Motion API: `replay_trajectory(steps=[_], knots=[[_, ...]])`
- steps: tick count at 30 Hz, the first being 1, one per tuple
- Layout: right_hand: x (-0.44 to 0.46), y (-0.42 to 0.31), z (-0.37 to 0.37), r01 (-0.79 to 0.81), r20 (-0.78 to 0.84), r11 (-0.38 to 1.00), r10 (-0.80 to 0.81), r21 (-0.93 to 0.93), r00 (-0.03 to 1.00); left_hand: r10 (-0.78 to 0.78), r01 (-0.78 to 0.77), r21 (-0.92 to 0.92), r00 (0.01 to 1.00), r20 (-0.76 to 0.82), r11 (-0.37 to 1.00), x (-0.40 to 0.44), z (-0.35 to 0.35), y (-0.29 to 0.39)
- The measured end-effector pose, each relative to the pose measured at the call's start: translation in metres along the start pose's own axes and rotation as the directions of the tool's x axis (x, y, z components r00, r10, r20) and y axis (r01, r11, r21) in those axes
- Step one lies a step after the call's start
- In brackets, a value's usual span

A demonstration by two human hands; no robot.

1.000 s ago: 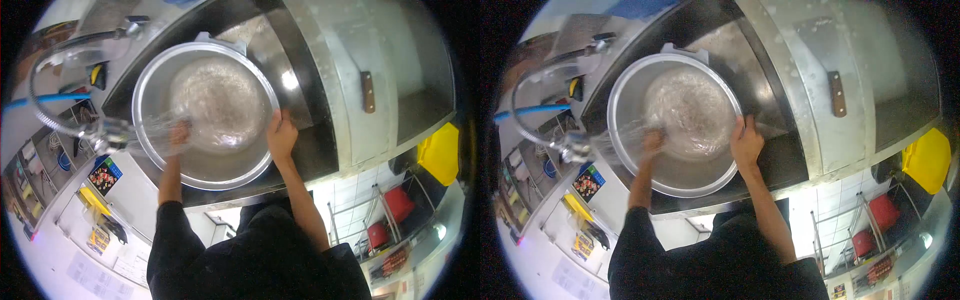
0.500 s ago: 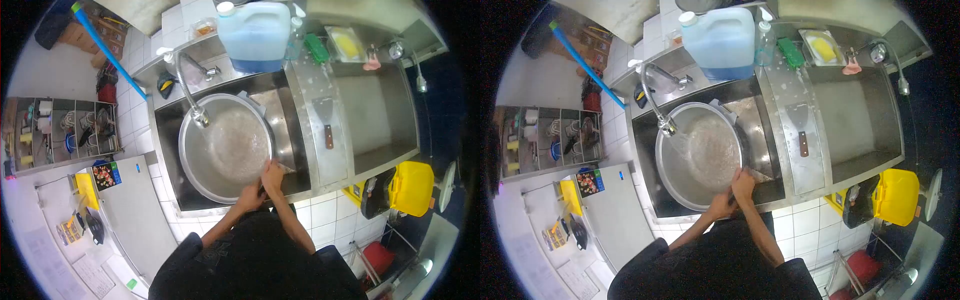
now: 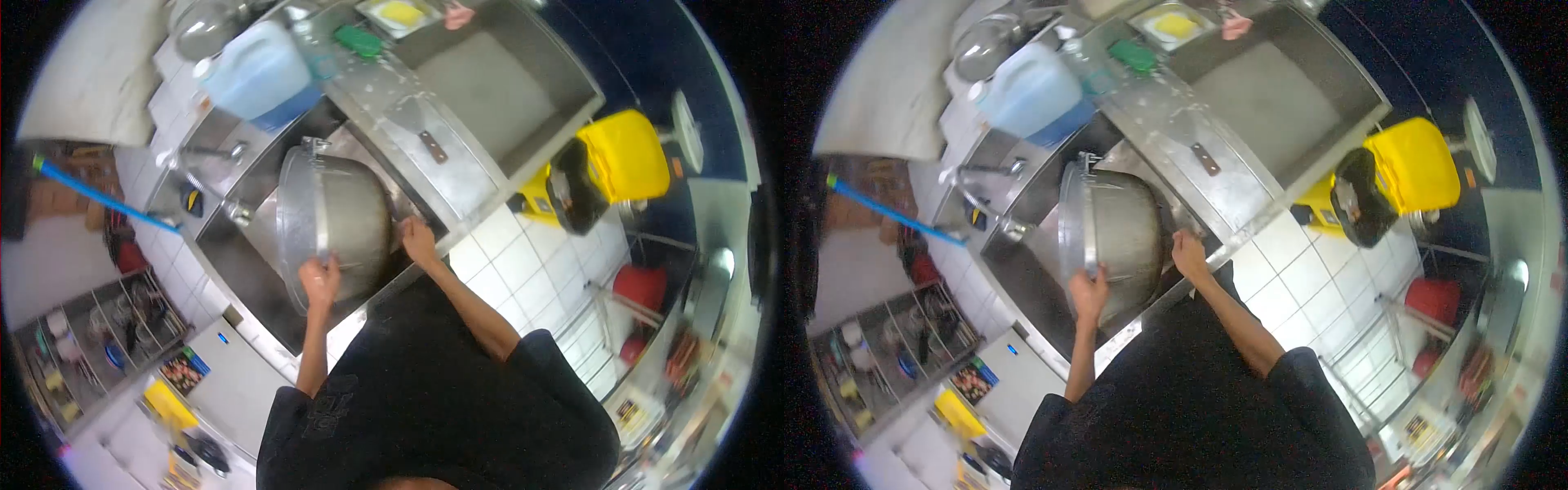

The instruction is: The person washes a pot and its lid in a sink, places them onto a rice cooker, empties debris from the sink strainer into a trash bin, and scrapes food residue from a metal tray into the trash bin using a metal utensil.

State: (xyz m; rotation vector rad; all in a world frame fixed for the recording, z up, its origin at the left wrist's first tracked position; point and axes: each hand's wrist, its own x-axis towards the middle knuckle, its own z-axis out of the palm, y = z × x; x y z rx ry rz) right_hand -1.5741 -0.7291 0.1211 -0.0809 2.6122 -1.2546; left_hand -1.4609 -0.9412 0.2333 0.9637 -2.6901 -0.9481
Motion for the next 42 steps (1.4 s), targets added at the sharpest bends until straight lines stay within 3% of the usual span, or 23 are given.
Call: replay_trajectory(steps=[2,3,4,6,7,8,11,12,13,14,16,17,18,19,20,24,26,28,32,34,36,38,42], knots=[[0.000,0.016,0.005,-0.080,0.065,0.997,0.081,-0.023,0.995,0.063,-0.065,0.092,0.998,0.020,0.994,0.025,-0.002,-0.018],[0.001,0.015,-0.002,-0.190,0.202,0.980,0.199,-0.061,0.959,0.091,-0.095,0.183,0.995,0.030,0.978,0.033,-0.011,-0.017],[0.000,0.013,-0.007,-0.222,0.177,0.974,0.226,-0.042,0.958,0.016,-0.033,0.170,0.995,0.101,0.985,0.041,-0.023,-0.016],[0.004,0.012,-0.003,-0.194,0.108,0.981,0.190,0.028,0.976,-0.074,0.046,0.139,0.977,0.198,0.989,0.059,-0.052,0.000],[0.009,0.011,-0.001,-0.067,-0.030,0.991,0.071,0.113,0.997,-0.012,0.009,0.017,0.984,0.179,1.000,0.063,-0.062,0.011],[0.020,0.010,-0.001,-0.077,-0.046,0.989,0.083,0.126,0.996,0.044,-0.027,-0.105,0.987,0.156,0.994,0.065,-0.072,0.019],[0.051,-0.015,-0.004,-0.026,0.037,0.993,0.021,0.112,0.999,0.062,-0.054,-0.040,0.970,0.236,0.998,0.071,-0.109,0.049],[0.057,-0.056,-0.033,-0.275,0.258,0.918,0.202,0.287,0.945,0.079,-0.074,-0.029,0.962,0.263,0.997,0.069,-0.124,0.066],[0.062,-0.080,-0.049,-0.523,0.490,0.762,0.313,0.382,0.813,0.074,-0.070,-0.022,0.964,0.255,0.997,0.066,-0.136,0.079],[0.065,-0.071,-0.041,-0.521,0.499,0.763,0.304,0.382,0.811,0.077,-0.065,-0.053,0.962,0.263,0.996,0.062,-0.144,0.089],[0.068,-0.046,-0.023,-0.027,0.193,0.955,-0.032,0.294,0.981,0.076,-0.056,-0.085,0.964,0.256,0.995,0.058,-0.164,0.110],[0.057,-0.073,-0.050,-0.137,0.234,0.972,0.091,0.188,0.968,0.066,-0.043,-0.103,0.970,0.234,0.994,0.054,-0.172,0.122],[0.044,-0.088,-0.061,-0.135,0.246,0.973,0.087,0.187,0.965,0.052,-0.026,-0.116,0.974,0.222,0.993,0.049,-0.179,0.127],[0.035,-0.098,-0.069,-0.119,0.183,0.969,0.079,0.218,0.980,0.001,-0.015,0.066,0.978,0.208,0.998,0.051,-0.190,0.116],[0.032,-0.107,-0.082,-0.097,0.110,0.965,0.072,0.243,0.991,0.016,-0.016,-0.001,0.983,0.185,1.000,0.049,-0.197,0.116],[-0.001,-0.168,-0.138,-0.042,0.083,0.970,0.022,0.241,0.996,-0.015,0.018,-0.067,0.999,0.040,0.998,0.047,-0.222,0.096],[-0.014,-0.186,-0.149,0.035,0.030,0.975,-0.042,0.218,0.999,0.073,-0.081,-0.126,0.995,-0.068,0.989,0.049,-0.227,0.093],[-0.030,-0.208,-0.163,0.082,-0.019,0.966,-0.080,0.243,0.997,0.034,-0.048,-0.281,0.998,-0.055,0.959,0.048,-0.235,0.087],[-0.058,-0.241,-0.194,0.112,0.044,0.943,-0.133,0.314,0.990,-0.007,-0.007,-0.230,0.998,-0.058,0.973,0.041,-0.258,0.083],[-0.067,-0.245,-0.193,0.238,-0.021,0.935,-0.241,0.263,0.970,-0.023,0.007,-0.239,0.998,-0.063,0.971,0.038,-0.262,0.085],[-0.078,-0.247,-0.195,0.246,-0.018,0.942,-0.249,0.230,0.968,0.016,-0.035,-0.359,0.998,-0.057,0.933,0.034,-0.264,0.089],[-0.087,-0.253,-0.203,0.318,-0.038,0.916,-0.319,0.243,0.947,0.030,-0.052,-0.348,0.997,-0.067,0.936,0.029,-0.268,0.097],[-0.101,-0.253,-0.209,0.292,-0.031,0.913,-0.296,0.287,0.955,0.072,-0.091,-0.320,0.995,-0.073,0.943,0.027,-0.274,0.095]])
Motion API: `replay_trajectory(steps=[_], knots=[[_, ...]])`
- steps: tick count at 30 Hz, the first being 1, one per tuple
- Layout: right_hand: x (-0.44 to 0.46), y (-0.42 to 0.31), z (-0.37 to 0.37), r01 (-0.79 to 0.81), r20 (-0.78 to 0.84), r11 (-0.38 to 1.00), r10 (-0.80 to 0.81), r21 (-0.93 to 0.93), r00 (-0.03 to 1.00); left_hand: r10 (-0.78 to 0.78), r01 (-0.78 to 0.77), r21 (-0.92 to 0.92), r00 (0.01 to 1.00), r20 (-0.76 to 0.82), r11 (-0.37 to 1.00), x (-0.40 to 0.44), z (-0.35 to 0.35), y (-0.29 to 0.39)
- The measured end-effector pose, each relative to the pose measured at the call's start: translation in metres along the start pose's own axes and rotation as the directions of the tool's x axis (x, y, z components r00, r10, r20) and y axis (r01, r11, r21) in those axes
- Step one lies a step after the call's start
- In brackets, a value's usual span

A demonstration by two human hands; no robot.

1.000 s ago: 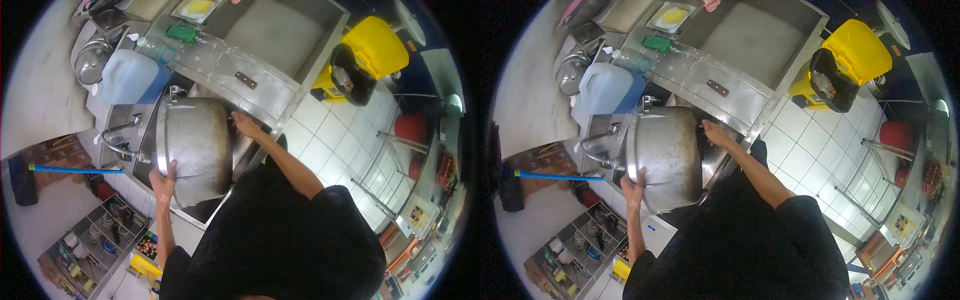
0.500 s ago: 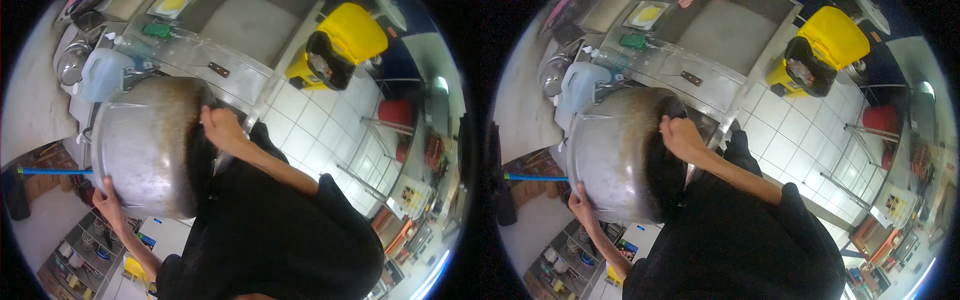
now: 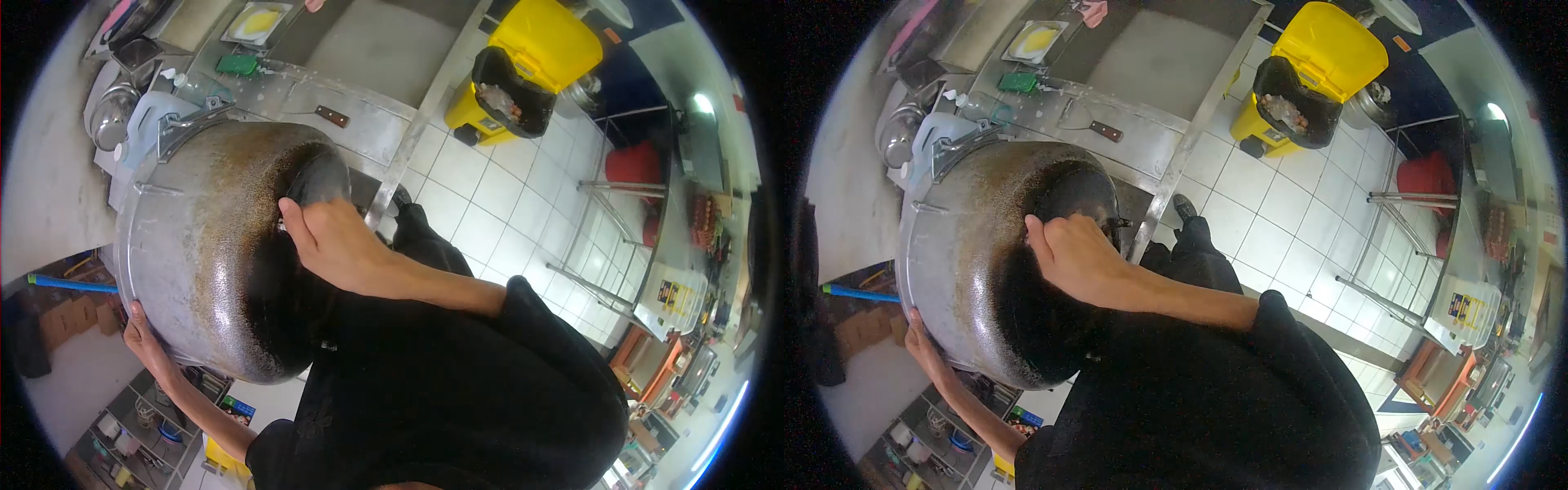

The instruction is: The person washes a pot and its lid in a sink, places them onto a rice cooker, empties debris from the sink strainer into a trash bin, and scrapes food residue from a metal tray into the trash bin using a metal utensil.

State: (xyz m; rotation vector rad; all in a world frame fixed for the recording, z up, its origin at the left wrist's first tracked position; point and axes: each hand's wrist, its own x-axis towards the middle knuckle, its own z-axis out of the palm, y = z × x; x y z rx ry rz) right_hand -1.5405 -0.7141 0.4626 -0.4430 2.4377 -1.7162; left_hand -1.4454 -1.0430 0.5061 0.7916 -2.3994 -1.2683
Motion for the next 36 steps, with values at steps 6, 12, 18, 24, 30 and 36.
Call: replay_trajectory(steps=[6,12,18,24,30,36], knots=[[-0.017,0.000,-0.008,-0.022,-0.024,1.000,0.022,0.008,0.999,0.041,-0.042,0.025,0.999,0.025,0.999,-0.008,0.009,0.017],[-0.041,0.040,-0.004,-0.093,-0.140,0.995,0.087,-0.034,0.986,0.044,-0.048,0.153,0.999,0.029,0.987,-0.008,0.022,-0.029],[-0.065,0.029,-0.024,-0.203,-0.097,0.979,0.201,-0.009,0.975,0.092,-0.100,0.069,0.989,0.116,0.993,-0.025,0.040,0.001],[-0.061,0.066,-0.024,-0.135,-0.226,0.990,0.120,-0.049,0.967,0.123,-0.145,0.144,0.980,0.153,0.979,-0.030,0.044,0.008],[-0.084,0.062,-0.035,-0.122,-0.160,0.993,0.121,0.002,0.980,0.053,-0.102,0.361,0.988,0.144,0.927,-0.053,0.031,0.026],[-0.101,0.115,-0.044,-0.102,-0.106,0.959,0.134,0.263,0.985,0.334,-0.313,0.441,0.942,0.032,0.841,-0.131,0.049,0.066]])
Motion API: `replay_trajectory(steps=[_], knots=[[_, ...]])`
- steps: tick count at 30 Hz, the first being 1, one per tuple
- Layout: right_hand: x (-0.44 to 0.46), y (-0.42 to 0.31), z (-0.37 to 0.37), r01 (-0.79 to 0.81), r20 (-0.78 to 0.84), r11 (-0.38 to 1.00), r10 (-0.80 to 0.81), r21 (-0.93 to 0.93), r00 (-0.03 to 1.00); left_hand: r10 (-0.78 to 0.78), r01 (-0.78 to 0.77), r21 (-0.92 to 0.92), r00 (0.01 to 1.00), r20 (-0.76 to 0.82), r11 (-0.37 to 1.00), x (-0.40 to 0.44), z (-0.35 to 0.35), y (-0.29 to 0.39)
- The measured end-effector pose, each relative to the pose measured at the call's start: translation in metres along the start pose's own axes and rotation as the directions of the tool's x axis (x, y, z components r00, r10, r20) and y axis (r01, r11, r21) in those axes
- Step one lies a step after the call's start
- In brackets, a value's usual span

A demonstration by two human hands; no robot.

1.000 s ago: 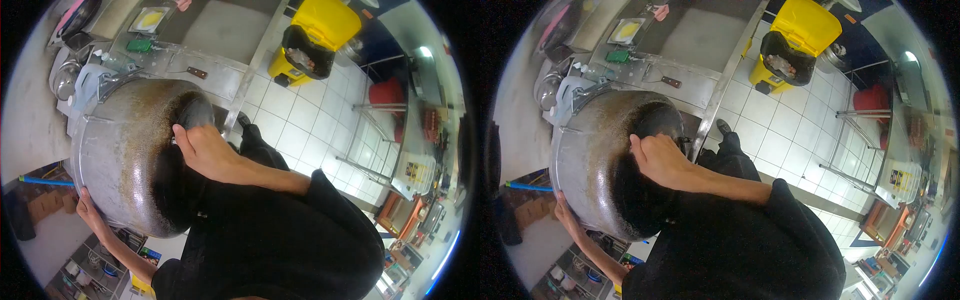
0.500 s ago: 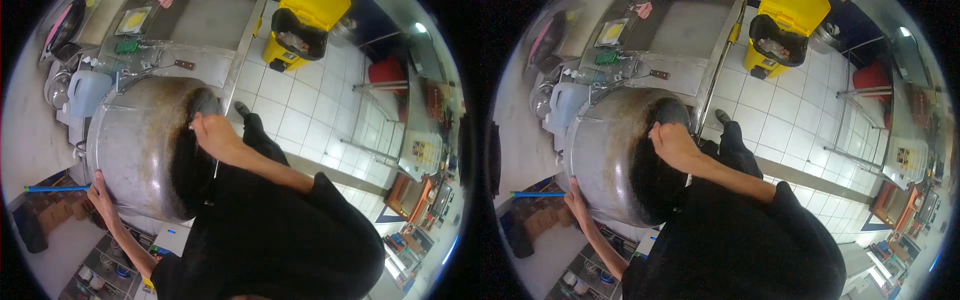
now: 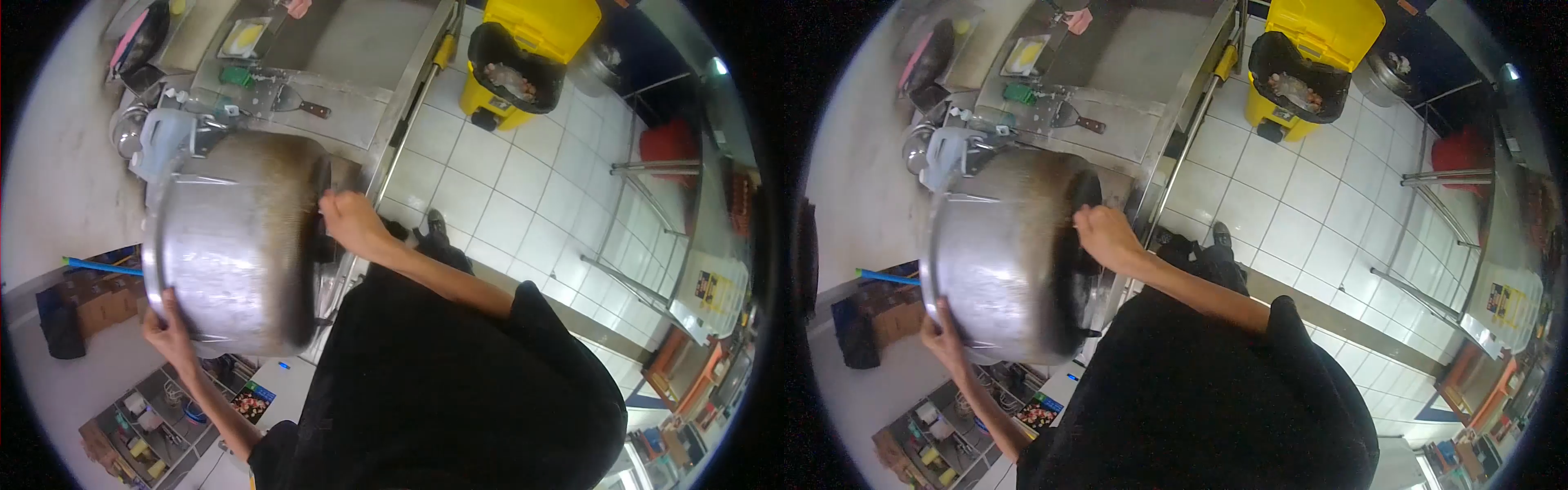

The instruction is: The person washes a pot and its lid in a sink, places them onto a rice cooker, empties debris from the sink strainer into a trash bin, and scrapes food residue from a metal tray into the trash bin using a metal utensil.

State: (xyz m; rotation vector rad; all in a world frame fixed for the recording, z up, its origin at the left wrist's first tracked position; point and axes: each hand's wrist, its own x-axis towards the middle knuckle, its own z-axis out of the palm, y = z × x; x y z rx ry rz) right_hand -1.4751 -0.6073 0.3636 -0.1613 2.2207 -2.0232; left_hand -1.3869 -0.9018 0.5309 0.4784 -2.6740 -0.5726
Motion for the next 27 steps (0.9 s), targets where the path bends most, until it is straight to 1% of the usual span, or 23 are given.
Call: replay_trajectory(steps=[1,3,4,5,6,8,10,11,12,13,14,15,16,18,19,20,21,22,23,24,25,26,27], knots=[[-0.001,0.030,-0.001,0.075,0.040,0.980,-0.069,-0.187,0.997,0.011,-0.009,-0.067,0.999,0.032,0.998,-0.015,0.009,0.019],[-0.005,0.086,-0.006,-0.021,0.107,0.972,0.047,-0.233,0.993,0.133,-0.138,-0.078,0.989,-0.060,0.987,-0.043,0.044,0.047],[-0.004,0.103,-0.013,-0.173,0.143,0.966,0.202,-0.192,0.969,0.067,-0.068,-0.072,0.997,-0.025,0.995,-0.056,0.060,0.037],[-0.008,0.118,-0.017,-0.327,0.193,0.932,0.354,-0.156,0.915,0.133,-0.132,0.039,0.991,-0.010,0.990,-0.067,0.073,0.049],[-0.015,0.141,-0.016,-0.328,0.173,0.937,0.346,-0.121,0.922,0.198,-0.197,0.148,0.980,0.006,0.969,-0.076,0.085,0.060],[-0.029,0.208,-0.007,-0.308,0.158,0.947,0.320,-0.093,0.934,0.306,-0.303,0.260,0.952,0.032,0.917,-0.092,0.110,0.068],[-0.032,0.273,-0.001,-0.188,0.201,0.942,0.248,-0.277,0.948,0.446,-0.433,0.276,0.895,0.018,0.858,-0.100,0.123,0.085],[-0.032,0.277,-0.017,-0.126,0.255,0.895,0.253,-0.427,0.933,0.414,-0.397,0.281,0.910,0.001,0.874,-0.107,0.124,0.093],[-0.020,0.276,-0.030,-0.006,0.345,0.818,0.249,-0.575,0.905,0.386,-0.380,0.262,0.922,0.031,0.887,-0.120,0.118,0.095],[-0.003,0.234,-0.050,-0.158,0.193,0.817,0.311,-0.555,0.931,0.396,-0.405,0.231,0.914,0.085,0.885,-0.125,0.116,0.098],[0.015,0.164,-0.073,-0.302,0.034,0.805,0.370,-0.510,0.928,0.368,-0.370,0.235,0.928,0.056,0.899,-0.132,0.115,0.098],[0.026,0.119,-0.085,-0.178,-0.134,0.939,0.144,-0.294,0.980,0.345,-0.362,0.175,0.931,0.120,0.916,-0.142,0.114,0.097],[0.036,0.083,-0.091,0.016,-0.332,0.997,-0.042,-0.081,0.942,0.324,-0.348,0.115,0.928,0.183,0.931,-0.153,0.112,0.096],[0.067,0.038,-0.087,0.162,-0.116,0.976,-0.179,-0.147,0.977,0.318,-0.336,-0.001,0.892,0.322,0.942,-0.177,0.109,0.094],[0.074,0.024,-0.076,0.170,-0.093,0.975,-0.184,-0.145,0.978,0.350,-0.348,-0.067,0.877,0.331,0.935,-0.185,0.112,0.097],[0.077,0.013,-0.063,0.143,0.047,0.876,-0.137,-0.461,0.990,0.378,-0.353,-0.136,0.862,0.339,0.926,-0.195,0.114,0.100],[0.078,0.008,-0.051,0.160,0.169,0.667,-0.052,-0.728,0.984,0.363,-0.313,-0.187,0.840,0.404,0.931,-0.208,0.121,0.096],[0.080,0.010,-0.044,0.191,0.204,0.652,-0.057,-0.734,0.977,0.353,-0.270,-0.239,0.816,0.457,0.933,-0.217,0.130,0.091],[0.077,0.019,-0.041,0.160,0.176,0.605,-0.034,-0.780,0.984,0.330,-0.243,-0.241,0.831,0.448,0.940,-0.219,0.131,0.089],[0.072,0.018,-0.037,0.117,0.135,0.555,-0.009,-0.824,0.991,0.335,-0.231,-0.259,0.798,0.501,0.938,-0.221,0.130,0.088],[0.069,0.014,-0.042,0.054,0.070,0.674,-0.003,-0.737,0.998,0.353,-0.226,-0.286,0.753,0.555,0.931,-0.223,0.127,0.085],[0.063,0.013,-0.040,0.050,0.066,0.657,-0.001,-0.752,0.998,0.361,-0.220,-0.307,0.752,0.551,0.926,-0.218,0.119,0.077],[0.058,0.010,-0.043,0.029,0.053,0.639,0.019,-0.769,0.998,0.374,-0.152,-0.433,0.788,0.490,0.888,-0.206,0.107,0.063]])
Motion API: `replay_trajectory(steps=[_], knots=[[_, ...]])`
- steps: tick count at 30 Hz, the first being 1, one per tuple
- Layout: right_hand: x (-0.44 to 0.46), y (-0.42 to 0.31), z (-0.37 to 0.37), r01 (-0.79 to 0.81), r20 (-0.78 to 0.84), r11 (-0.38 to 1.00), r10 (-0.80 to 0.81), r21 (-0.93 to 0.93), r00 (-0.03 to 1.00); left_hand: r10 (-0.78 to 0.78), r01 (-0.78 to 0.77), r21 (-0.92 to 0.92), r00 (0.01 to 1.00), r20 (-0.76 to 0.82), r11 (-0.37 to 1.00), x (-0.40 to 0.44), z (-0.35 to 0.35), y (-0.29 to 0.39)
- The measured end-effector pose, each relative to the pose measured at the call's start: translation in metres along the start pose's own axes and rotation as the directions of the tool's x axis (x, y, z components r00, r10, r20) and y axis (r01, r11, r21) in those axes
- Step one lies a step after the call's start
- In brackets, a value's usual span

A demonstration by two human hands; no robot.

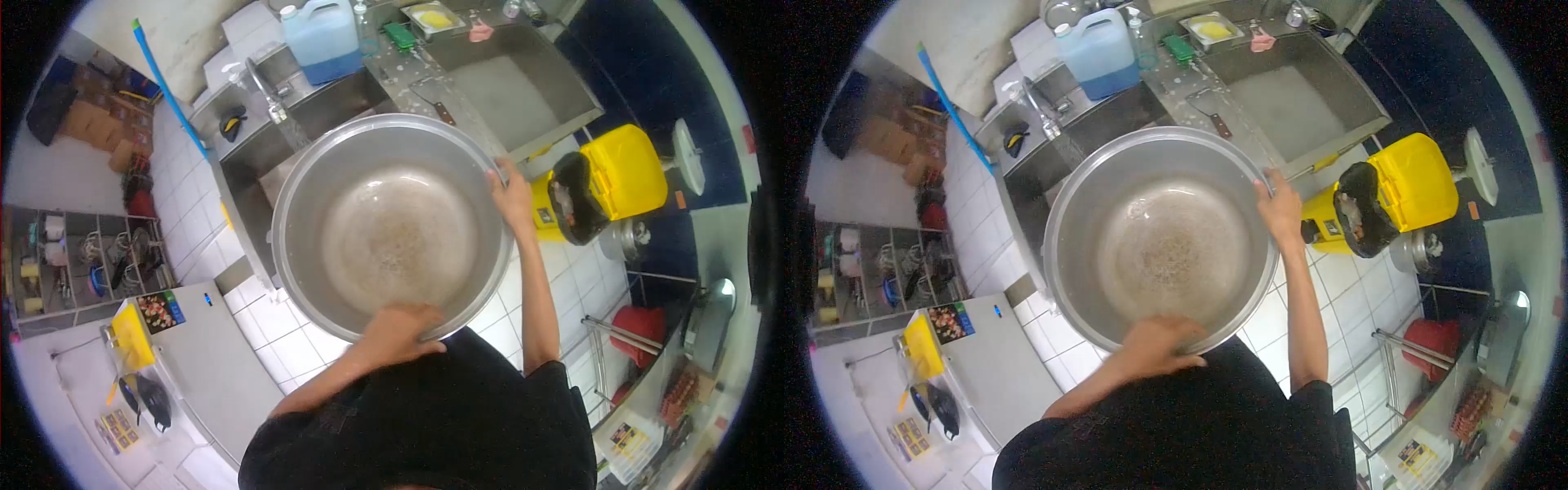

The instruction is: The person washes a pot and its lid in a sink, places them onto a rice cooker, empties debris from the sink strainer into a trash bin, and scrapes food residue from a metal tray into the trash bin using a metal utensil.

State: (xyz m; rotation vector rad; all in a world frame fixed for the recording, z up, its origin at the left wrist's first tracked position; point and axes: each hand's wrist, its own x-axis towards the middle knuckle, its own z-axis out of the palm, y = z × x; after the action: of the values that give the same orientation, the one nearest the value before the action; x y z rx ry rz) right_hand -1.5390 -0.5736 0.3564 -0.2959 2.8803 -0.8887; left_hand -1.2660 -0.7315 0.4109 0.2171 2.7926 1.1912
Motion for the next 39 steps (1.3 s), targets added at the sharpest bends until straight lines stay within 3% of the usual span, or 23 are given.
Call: replay_trajectory(steps=[1,2,4,5,6,7,8,9,10,11,12,14,19,21,22,24,26,28,29,31,33,35,39], knots=[[-0.004,0.001,-0.004,-0.033,-0.003,0.999,0.033,-0.015,0.999,0.030,-0.038,-0.138,0.998,-0.055,0.990,-0.005,-0.019,-0.013],[-0.010,0.005,-0.004,-0.057,-0.027,0.998,0.056,-0.024,0.998,-0.154,0.149,-0.040,0.967,-0.203,0.988,-0.015,-0.035,-0.031],[-0.026,0.018,0.003,-0.045,-0.100,0.999,0.043,-0.016,0.994,-0.188,0.343,0.146,0.768,-0.613,0.928,-0.030,-0.063,-0.070],[-0.034,0.019,0.004,-0.038,-0.118,0.999,0.039,0.014,0.992,-0.157,0.456,0.209,0.641,-0.751,0.865,-0.041,-0.073,-0.094],[-0.044,0.022,0.005,-0.043,-0.153,0.998,0.049,0.040,0.987,-0.286,0.651,0.157,0.521,-0.804,0.743,-0.056,-0.074,-0.118],[-0.044,0.049,0.023,0.008,-0.169,1.000,-0.004,0.022,0.986,-0.230,0.613,0.207,0.556,-0.799,0.762,-0.077,-0.069,-0.153],[-0.057,0.040,0.016,-0.015,-0.150,0.998,0.024,0.061,0.988,-0.421,0.589,-0.017,0.558,-0.715,0.808,-0.094,-0.063,-0.178],[-0.061,0.053,0.027,0.018,-0.167,0.996,-0.003,0.090,0.986,-0.526,0.660,-0.011,0.589,-0.614,0.751,-0.109,-0.053,-0.210],[-0.065,0.067,0.036,0.052,-0.183,0.992,-0.030,0.118,0.983,-0.752,0.760,-0.165,0.540,-0.378,0.629,-0.106,-0.053,-0.218],[-0.074,0.063,0.026,-0.057,-0.099,0.982,0.076,0.181,0.992,-0.725,0.685,-0.279,0.538,-0.429,0.674,-0.114,-0.037,-0.269],[-0.069,0.075,0.038,-0.156,-0.114,0.957,0.189,0.246,0.975,-0.696,0.589,-0.378,0.535,-0.480,0.714,-0.122,-0.021,-0.318],[-0.089,0.077,0.015,-0.229,-0.086,0.919,0.268,0.320,0.959,-0.640,0.574,-0.319,0.533,-0.554,0.754,-0.114,-0.021,-0.322],[-0.122,0.134,-0.074,-0.143,-0.098,0.922,0.190,0.359,0.977,-0.607,0.439,-0.425,0.648,-0.460,0.792,0.004,0.011,-0.183],[-0.147,0.158,-0.138,-0.197,0.048,0.813,0.205,0.548,0.978,-0.564,0.374,-0.450,0.704,-0.431,0.811,0.044,0.029,-0.119],[-0.161,0.170,-0.175,-0.188,0.028,0.811,0.207,0.554,0.978,-0.542,0.341,-0.466,0.731,-0.415,0.817,0.064,0.042,-0.084],[-0.195,0.198,-0.256,-0.075,-0.093,0.845,0.145,0.529,0.985,-0.495,0.265,-0.512,0.778,-0.387,0.817,0.100,0.069,-0.010],[-0.233,0.224,-0.332,0.060,-0.204,0.793,0.082,0.606,0.976,-0.442,0.213,-0.524,0.820,-0.362,0.825,0.124,0.092,0.060],[-0.269,0.247,-0.396,0.285,-0.368,0.551,0.044,0.784,0.929,-0.402,0.176,-0.548,0.857,-0.323,0.817,0.146,0.121,0.131],[-0.286,0.258,-0.438,0.188,-0.355,0.699,0.100,0.690,0.930,-0.381,0.156,-0.569,0.875,-0.300,0.807,0.160,0.133,0.167],[-0.313,0.284,-0.499,0.220,-0.422,0.713,0.117,0.666,0.899,-0.343,0.123,-0.611,0.904,-0.256,0.782,0.187,0.157,0.233],[-0.330,0.315,-0.551,0.379,-0.500,0.621,0.024,0.686,0.866,-0.293,0.090,-0.638,0.931,-0.220,0.765,0.219,0.181,0.295],[-0.347,0.353,-0.595,0.299,-0.510,0.714,0.093,0.632,0.855,-0.243,0.063,-0.664,0.952,-0.184,0.745,0.252,0.205,0.352],[-0.345,0.459,-0.650,0.395,-0.620,0.643,0.161,0.656,0.768,-0.144,0.032,-0.705,0.985,-0.100,0.709,0.336,0.262,0.459]])
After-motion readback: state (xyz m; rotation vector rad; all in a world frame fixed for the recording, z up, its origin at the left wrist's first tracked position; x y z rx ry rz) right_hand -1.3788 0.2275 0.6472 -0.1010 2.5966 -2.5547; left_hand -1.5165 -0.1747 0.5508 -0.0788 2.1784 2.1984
